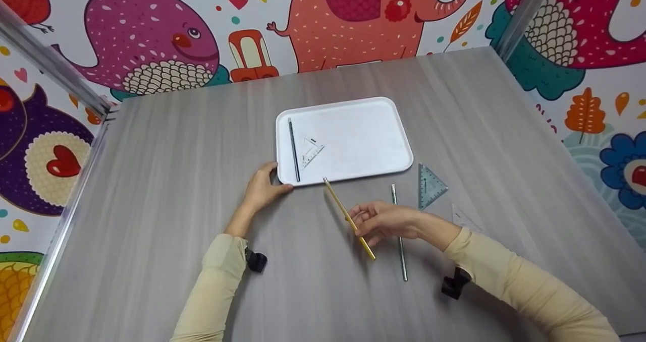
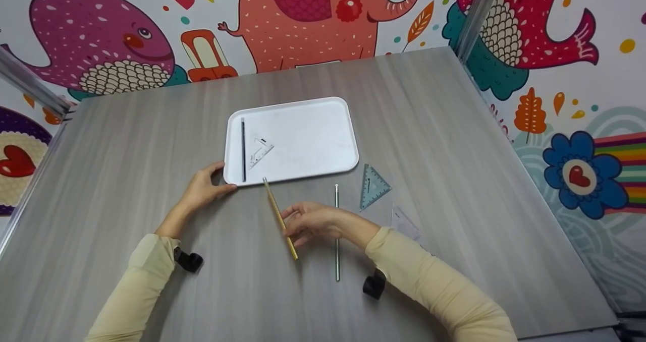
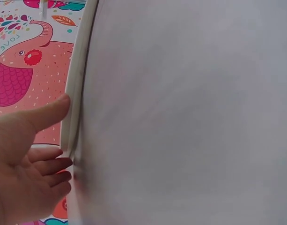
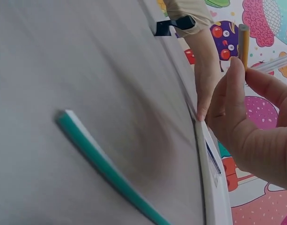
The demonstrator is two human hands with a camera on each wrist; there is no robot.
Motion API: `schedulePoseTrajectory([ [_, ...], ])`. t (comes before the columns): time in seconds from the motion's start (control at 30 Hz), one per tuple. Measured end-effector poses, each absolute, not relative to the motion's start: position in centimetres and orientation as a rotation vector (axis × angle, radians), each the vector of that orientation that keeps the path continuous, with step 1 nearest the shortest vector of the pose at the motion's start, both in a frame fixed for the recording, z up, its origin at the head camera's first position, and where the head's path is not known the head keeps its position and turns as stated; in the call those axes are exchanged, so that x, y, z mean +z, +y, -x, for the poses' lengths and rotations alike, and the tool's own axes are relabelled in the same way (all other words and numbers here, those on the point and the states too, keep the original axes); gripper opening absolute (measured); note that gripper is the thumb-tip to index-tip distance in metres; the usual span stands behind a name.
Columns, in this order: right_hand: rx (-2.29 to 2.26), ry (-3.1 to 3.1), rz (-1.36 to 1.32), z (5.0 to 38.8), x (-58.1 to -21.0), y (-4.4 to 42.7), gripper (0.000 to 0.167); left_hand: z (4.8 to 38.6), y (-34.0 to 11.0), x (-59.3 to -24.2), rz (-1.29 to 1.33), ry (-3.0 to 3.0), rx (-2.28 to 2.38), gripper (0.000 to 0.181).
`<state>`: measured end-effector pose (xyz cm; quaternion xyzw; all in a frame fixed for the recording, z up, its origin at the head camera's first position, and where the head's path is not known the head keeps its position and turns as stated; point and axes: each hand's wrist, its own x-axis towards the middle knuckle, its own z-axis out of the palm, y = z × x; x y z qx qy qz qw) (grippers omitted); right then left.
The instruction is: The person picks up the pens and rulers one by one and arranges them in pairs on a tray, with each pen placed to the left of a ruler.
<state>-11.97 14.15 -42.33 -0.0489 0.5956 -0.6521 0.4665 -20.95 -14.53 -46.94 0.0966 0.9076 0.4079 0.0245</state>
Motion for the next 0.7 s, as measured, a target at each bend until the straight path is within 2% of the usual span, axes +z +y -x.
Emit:
schedulePoseTrajectory([
  [0.37, -1.648, 1.569, 0.056, 14.9, -42.0, 13.0, 0.049, 20.9, -14.2, -46.2, -0.238, 2.81, 1.127, 0.059],
  [0.7, -1.699, 1.614, -0.002, 17.1, -42.0, 12.5, 0.043, 20.9, -14.2, -46.1, -0.242, 2.815, 1.141, 0.054],
])
